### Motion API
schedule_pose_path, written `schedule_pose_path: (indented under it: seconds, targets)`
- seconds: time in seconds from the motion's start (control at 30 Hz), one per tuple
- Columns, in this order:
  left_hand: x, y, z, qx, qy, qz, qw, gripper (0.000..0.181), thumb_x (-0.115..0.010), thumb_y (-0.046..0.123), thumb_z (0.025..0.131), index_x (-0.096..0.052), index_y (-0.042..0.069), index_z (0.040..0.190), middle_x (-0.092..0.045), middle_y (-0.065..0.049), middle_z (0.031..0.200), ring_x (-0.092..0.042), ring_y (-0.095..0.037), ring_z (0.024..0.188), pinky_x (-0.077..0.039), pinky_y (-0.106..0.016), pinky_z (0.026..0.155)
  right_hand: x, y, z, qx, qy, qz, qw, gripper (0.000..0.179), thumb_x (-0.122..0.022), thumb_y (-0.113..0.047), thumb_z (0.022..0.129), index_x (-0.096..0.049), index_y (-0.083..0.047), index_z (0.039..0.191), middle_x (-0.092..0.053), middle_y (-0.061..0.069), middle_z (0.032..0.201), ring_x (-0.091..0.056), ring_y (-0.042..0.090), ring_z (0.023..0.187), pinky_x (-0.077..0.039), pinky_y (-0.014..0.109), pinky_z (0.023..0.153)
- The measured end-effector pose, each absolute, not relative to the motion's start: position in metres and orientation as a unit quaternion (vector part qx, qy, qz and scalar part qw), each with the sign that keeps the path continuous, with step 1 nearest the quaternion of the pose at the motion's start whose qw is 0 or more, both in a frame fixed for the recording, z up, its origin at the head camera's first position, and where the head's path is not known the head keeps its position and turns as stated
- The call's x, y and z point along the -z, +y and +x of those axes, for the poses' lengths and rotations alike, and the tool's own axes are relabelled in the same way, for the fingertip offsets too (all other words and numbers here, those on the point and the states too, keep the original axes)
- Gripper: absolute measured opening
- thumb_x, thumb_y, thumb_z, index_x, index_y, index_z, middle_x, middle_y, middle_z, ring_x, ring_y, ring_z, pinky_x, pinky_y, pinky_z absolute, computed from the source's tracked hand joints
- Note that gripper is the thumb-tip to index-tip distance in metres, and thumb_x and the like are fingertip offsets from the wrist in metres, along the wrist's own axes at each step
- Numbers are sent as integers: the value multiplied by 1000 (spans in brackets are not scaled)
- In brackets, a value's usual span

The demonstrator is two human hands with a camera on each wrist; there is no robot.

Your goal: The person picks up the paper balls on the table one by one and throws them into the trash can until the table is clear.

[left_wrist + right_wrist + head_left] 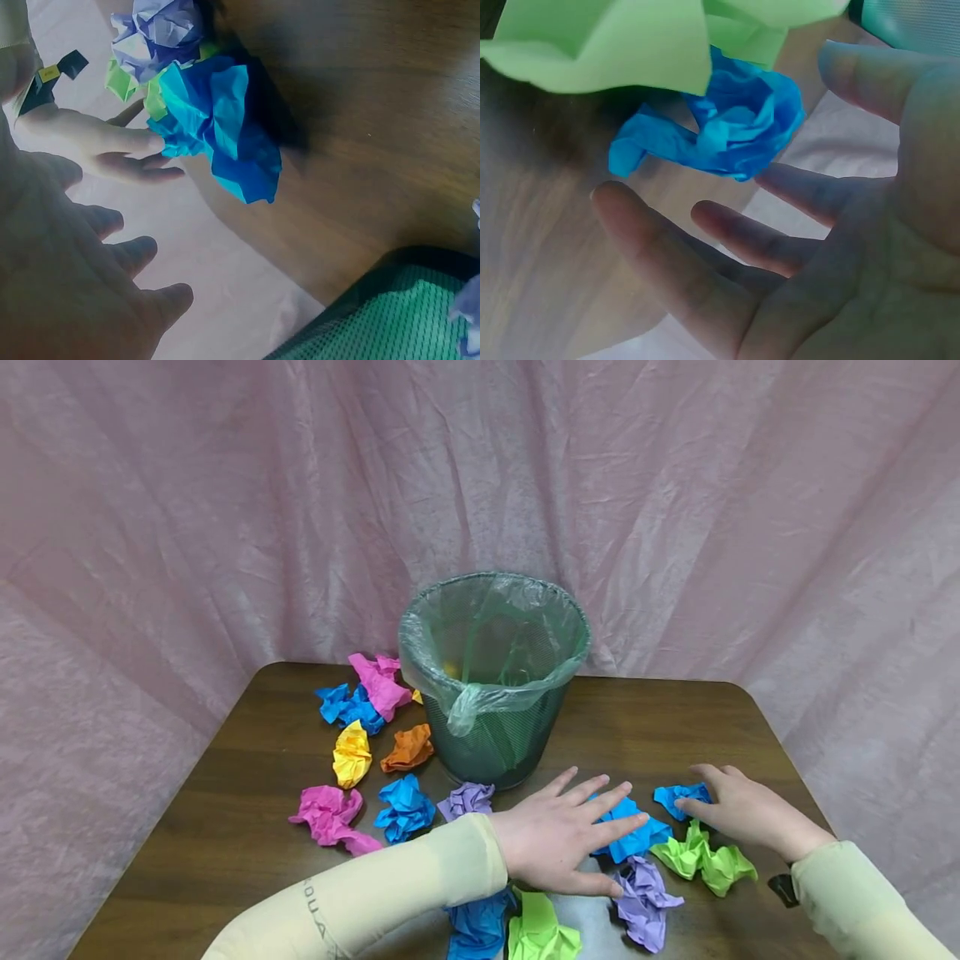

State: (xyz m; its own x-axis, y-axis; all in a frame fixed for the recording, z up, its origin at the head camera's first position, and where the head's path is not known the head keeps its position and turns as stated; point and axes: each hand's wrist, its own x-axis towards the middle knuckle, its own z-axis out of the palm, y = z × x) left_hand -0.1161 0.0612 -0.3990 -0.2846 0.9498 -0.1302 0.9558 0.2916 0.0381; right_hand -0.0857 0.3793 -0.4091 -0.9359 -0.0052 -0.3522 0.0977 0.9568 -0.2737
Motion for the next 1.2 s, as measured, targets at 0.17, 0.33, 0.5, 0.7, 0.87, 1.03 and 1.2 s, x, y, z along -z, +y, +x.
schedule_pose_path:
  seconds: [0.17, 0.33, 0.5, 0.7, 0.87, 1.03, 1.2]
  targets:
    - [402, 70, -115, 23, 805, 586, 88, 83, -22, 80, 96, 7, 40, 163, 13, 6, 169, 7, -16, 156, -3, -49, 124, 412, 377, -90, 141, 972, 26, 188, 91, -58, -64, 96, -40, 7, 151, -31, 49, 144, -46, 66, 121, -45, 72, 86]
    - [406, 72, -115, 26, 809, 580, 94, 82, -23, 80, 96, 7, 41, 163, 10, 5, 170, 2, -18, 156, -5, -48, 124, 417, 375, -96, 137, 972, 17, 192, 87, -63, -59, 96, -42, 6, 150, -35, 47, 142, -51, 63, 118, -48, 69, 85]
    - [409, 72, -115, 27, 811, 577, 92, 82, -23, 80, 96, 5, 42, 163, 7, 4, 171, 0, -18, 157, -7, -48, 124, 421, 372, -100, 137, 972, 3, 193, 82, -70, -52, 93, -46, 5, 147, -40, 44, 139, -55, 59, 115, -49, 67, 85]
    - [412, 71, -114, 28, 811, 578, 89, 82, -24, 80, 96, 2, 40, 164, 5, 4, 171, 0, -18, 157, -7, -48, 124, 423, 368, -103, 133, 974, -36, 177, 64, -77, -34, 92, -56, 2, 140, -54, 32, 126, -62, 47, 108, -52, 61, 84]
    - [413, 70, -113, 27, 812, 576, 88, 82, -24, 80, 96, 2, 40, 164, 6, 4, 171, 0, -18, 156, -7, -49, 124, 426, 366, -105, 128, 977, -57, 162, 50, -78, -20, 90, -63, 1, 133, -60, 22, 118, -63, 35, 100, -53, 55, 82]
    - [414, 70, -114, 26, 813, 575, 89, 82, -25, 80, 96, 2, 41, 163, 5, 4, 171, -1, -19, 157, -8, -49, 124, 430, 367, -107, 119, 980, -68, 146, 40, -80, -11, 88, -67, 1, 124, -63, 15, 110, -63, 29, 93, -54, 51, 79]
    - [413, 70, -115, 22, 813, 573, 95, 83, -24, 80, 96, 6, 41, 163, 7, 4, 171, 1, -18, 156, -6, -48, 124, 432, 368, -107, 111, 982, -82, 127, 32, -79, -6, 86, -69, -1, 117, -64, 11, 104, -62, 27, 90, -54, 51, 80]
